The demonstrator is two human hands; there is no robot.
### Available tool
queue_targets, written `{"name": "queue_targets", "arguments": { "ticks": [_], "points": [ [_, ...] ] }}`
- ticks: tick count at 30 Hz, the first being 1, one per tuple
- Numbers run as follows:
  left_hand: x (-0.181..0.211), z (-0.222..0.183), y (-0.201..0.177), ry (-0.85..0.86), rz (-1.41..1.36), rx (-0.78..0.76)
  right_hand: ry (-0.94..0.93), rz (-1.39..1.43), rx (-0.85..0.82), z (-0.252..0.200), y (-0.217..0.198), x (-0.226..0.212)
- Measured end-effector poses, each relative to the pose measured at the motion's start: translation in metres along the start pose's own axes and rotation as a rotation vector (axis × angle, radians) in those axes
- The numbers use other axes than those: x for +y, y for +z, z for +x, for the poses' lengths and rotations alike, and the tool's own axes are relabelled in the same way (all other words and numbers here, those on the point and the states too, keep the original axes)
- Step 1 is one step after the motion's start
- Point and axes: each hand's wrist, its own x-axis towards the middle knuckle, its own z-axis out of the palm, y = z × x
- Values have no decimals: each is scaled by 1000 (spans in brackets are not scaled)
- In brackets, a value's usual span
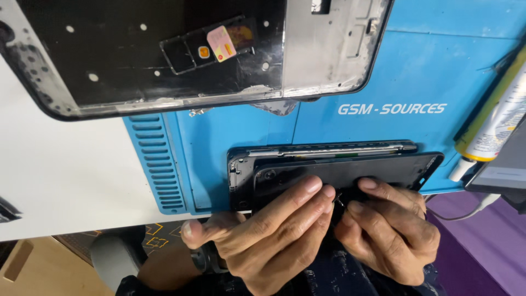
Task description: The person uses a small tool to pry and remove a component from the back of a disassembled smartphone. They then apply a UV light to the device's back panel and use tweezers to handle a small part before placing the back cover back onto the phone.
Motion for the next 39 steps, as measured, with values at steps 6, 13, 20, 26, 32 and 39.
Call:
{"name": "queue_targets", "arguments": {
  "ticks": [6, 13, 20, 26, 32, 39],
  "points": [
    [19, 9, -25, -168, 16, -185, -12, 22, 14, 7, -2, -3],
    [23, 24, -42, -222, 17, -232, 62, 28, 8, 19, -8, -17],
    [31, 23, -46, -251, 20, -283, 81, 29, -34, 26, -12, -26],
    [34, 22, -42, -266, 19, -235, 87, 13, -82, 31, -17, -29],
    [37, 27, -45, -254, 37, -179, 55, 40, -19, 30, -15, -31],
    [48, 28, -42, -297, 8, -84, -26, 86, 78, 36, -14, -33]
  ]
}}
